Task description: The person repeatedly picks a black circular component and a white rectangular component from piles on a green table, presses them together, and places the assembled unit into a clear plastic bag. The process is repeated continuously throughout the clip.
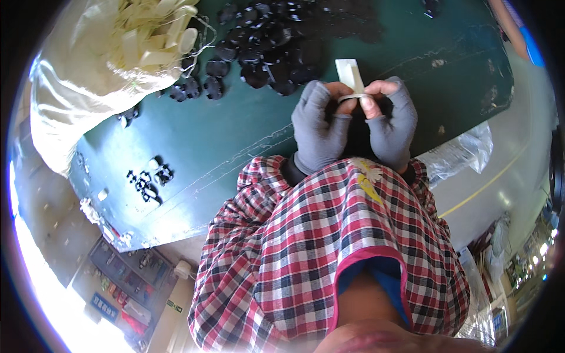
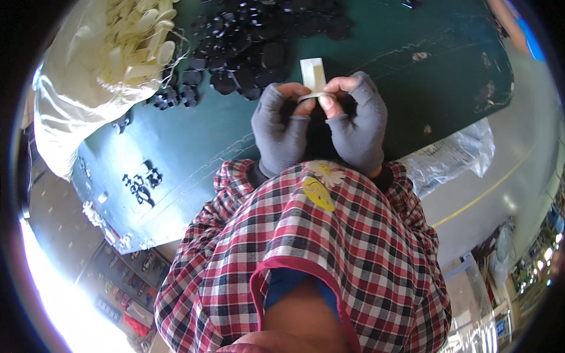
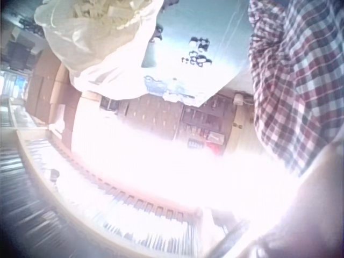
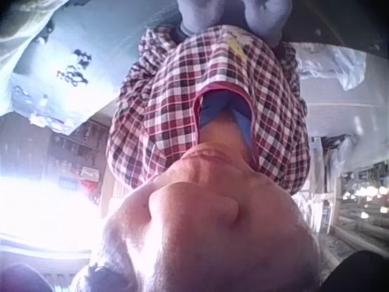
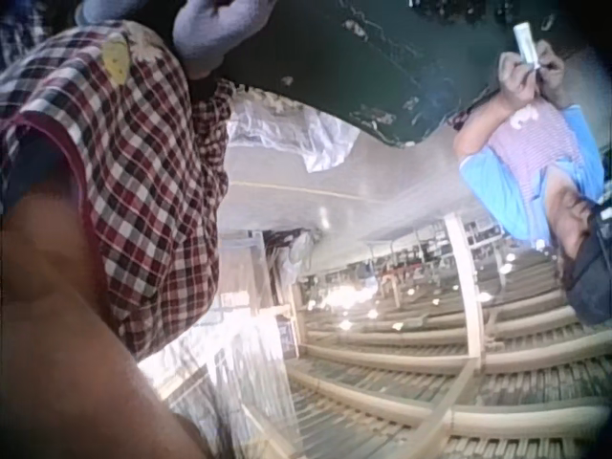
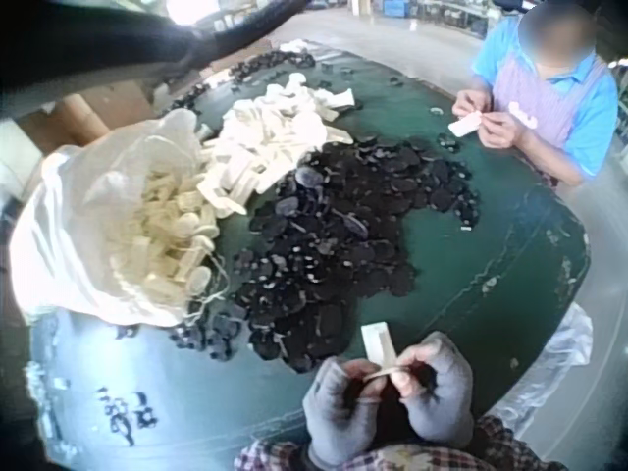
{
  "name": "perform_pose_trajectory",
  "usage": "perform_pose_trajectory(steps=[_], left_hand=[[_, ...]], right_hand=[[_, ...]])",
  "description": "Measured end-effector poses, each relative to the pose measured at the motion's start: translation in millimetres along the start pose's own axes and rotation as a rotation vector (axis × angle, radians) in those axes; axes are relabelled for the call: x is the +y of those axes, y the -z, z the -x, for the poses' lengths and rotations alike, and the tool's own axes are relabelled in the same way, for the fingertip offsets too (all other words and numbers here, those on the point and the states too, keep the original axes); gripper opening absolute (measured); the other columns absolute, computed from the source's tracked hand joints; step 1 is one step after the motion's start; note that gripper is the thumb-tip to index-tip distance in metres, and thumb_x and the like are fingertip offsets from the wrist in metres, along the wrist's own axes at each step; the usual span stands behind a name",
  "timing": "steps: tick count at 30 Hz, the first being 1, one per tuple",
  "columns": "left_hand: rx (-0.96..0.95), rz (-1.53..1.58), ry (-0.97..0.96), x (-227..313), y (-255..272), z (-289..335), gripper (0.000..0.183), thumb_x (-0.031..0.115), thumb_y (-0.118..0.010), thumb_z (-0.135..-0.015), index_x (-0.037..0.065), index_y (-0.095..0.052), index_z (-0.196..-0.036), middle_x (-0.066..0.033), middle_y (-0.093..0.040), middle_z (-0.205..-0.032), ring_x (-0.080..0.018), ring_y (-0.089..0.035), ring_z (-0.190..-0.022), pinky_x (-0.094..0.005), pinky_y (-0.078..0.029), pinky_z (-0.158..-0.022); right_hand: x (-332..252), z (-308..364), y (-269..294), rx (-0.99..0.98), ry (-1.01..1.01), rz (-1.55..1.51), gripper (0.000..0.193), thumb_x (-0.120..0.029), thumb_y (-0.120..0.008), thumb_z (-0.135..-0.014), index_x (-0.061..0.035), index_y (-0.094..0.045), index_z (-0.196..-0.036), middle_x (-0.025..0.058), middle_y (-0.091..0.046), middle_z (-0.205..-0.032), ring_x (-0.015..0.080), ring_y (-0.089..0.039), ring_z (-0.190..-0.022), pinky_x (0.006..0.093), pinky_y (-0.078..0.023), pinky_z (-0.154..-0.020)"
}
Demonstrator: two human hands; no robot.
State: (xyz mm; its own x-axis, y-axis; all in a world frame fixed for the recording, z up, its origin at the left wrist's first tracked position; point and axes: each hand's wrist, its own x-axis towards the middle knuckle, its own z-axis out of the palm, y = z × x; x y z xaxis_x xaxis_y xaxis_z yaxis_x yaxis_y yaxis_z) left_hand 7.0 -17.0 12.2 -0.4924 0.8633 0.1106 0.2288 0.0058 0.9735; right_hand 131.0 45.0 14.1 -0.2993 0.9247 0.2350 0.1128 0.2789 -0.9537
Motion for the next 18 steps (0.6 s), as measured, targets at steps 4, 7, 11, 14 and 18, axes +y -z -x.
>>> perform_pose_trajectory(steps=[4, 7, 11, 14, 18], left_hand=[[0.034, -0.092, -0.101, 5.2, 0.3, -0.9, 0.02, -0.002, -0.076, -0.081, 0.001, -0.066, -0.099, -0.0126, -0.061, -0.087, -0.0269, -0.064, -0.073, -0.0333, -0.05, -0.065], [0.044, -0.122, -0.106, 6.4, 2.2, -0.7, 0.019, -0.001, -0.076, -0.082, 0.0, -0.066, -0.098, -0.0114, -0.058, -0.083, -0.0263, -0.061, -0.069, -0.0319, -0.049, -0.063], [0.06, -0.109, -0.023, 7.3, 4.1, -1.3, 0.014, 0.002, -0.076, -0.083, 0.0, -0.068, -0.095, -0.0105, -0.06, -0.082, -0.0226, -0.062, -0.07, -0.0319, -0.049, -0.063], [0.041, -0.054, -0.001, 7.5, 8.5, -4.1, 0.011, 0.002, -0.074, -0.086, 0.0, -0.068, -0.095, -0.0107, -0.063, -0.083, -0.0185, -0.063, -0.073, -0.0307, -0.05, -0.065], [-0.042, 0.436, 0.192, 5.3, 17.9, -5.6, 0.01, 0.003, -0.068, -0.096, -0.002, -0.065, -0.103, -0.0035, -0.067, -0.091, -0.0102, -0.064, -0.078, -0.0236, -0.052, -0.072]], right_hand=[[4.3, 0.8, -0.5, -0.024, 0.013, 0.006, 0.011, 0.001, -0.07, -0.089, -0.0016, -0.064, -0.098, 0.0042, -0.059, -0.087, 0.0141, -0.058, -0.079, 0.0284, -0.048, -0.072], [7.9, -0.2, -2.7, -0.03, 0.042, -0.037, 0.01, 0.0, -0.07, -0.091, -0.0023, -0.066, -0.099, 0.0039, -0.06, -0.088, 0.0128, -0.057, -0.076, 0.0268, -0.048, -0.069], [7.5, -2.3, -5.2, -0.047, 0.087, 0.065, 0.009, -0.003, -0.071, -0.092, -0.0023, -0.069, -0.1, 0.0043, -0.061, -0.085, 0.0136, -0.058, -0.075, 0.0268, -0.047, -0.066], [7.6, -5.8, -6.7, -0.016, 0.2, 0.029, 0.009, -0.003, -0.071, -0.092, -0.0024, -0.069, -0.101, 0.005, -0.06, -0.084, 0.0146, -0.058, -0.074, 0.0272, -0.047, -0.066], [14.8, -10.6, -6.4, -0.068, 0.255, -0.055, 0.01, -0.004, -0.073, -0.091, -0.0033, -0.071, -0.101, 0.0046, -0.061, -0.085, 0.0156, -0.061, -0.076, 0.0278, -0.049, -0.068]])
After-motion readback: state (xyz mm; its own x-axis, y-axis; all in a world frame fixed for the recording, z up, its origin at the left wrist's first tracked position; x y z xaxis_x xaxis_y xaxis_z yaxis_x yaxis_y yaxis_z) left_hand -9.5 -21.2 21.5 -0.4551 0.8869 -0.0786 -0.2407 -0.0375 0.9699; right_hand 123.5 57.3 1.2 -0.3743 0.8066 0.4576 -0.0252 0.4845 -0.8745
